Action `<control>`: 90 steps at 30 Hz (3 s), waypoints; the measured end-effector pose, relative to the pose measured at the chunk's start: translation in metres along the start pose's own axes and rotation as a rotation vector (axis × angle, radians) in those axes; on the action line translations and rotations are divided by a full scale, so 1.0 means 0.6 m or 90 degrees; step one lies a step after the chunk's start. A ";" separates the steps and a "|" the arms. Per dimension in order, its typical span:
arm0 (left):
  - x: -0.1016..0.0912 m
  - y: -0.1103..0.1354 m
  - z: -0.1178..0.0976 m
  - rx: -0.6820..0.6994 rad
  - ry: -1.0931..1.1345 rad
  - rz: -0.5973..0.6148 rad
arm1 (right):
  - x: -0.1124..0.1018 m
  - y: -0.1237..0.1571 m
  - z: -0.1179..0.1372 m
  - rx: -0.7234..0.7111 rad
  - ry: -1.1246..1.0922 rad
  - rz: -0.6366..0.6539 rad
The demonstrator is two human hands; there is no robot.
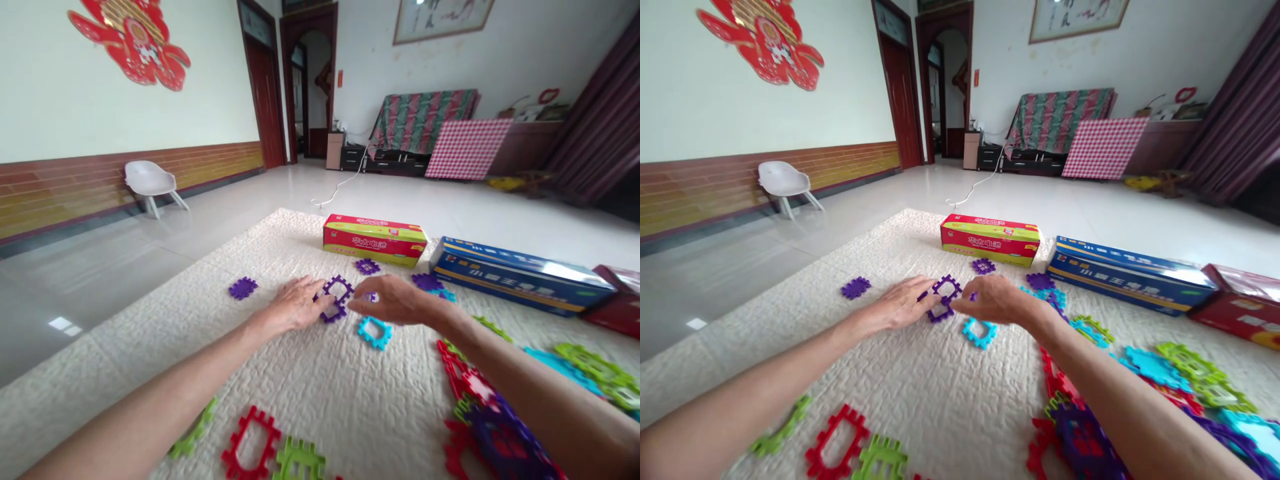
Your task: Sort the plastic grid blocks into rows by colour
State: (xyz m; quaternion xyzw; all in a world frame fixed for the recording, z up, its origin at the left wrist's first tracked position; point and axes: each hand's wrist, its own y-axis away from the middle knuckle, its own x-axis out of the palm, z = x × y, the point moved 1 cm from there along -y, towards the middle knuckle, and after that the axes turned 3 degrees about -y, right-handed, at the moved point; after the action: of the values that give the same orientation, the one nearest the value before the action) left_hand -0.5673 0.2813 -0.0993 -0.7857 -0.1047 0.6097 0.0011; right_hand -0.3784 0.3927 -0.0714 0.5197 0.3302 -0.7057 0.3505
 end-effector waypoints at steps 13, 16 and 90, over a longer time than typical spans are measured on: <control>0.006 0.004 0.014 -0.305 -0.080 -0.002 | 0.012 0.009 -0.066 0.042 0.049 -0.001; 0.035 -0.001 -0.074 -0.229 -0.062 -0.020 | -0.009 0.057 -0.086 0.058 0.047 0.012; 0.106 0.165 -0.308 -0.273 0.167 -0.200 | -0.017 0.608 -0.228 0.308 -0.197 -0.437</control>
State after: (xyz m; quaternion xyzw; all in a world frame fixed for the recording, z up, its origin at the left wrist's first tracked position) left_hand -0.3591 0.2184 -0.1254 -0.8143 -0.3507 0.4590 -0.0570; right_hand -0.0021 0.3124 -0.1320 0.3353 0.2529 -0.9075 0.0093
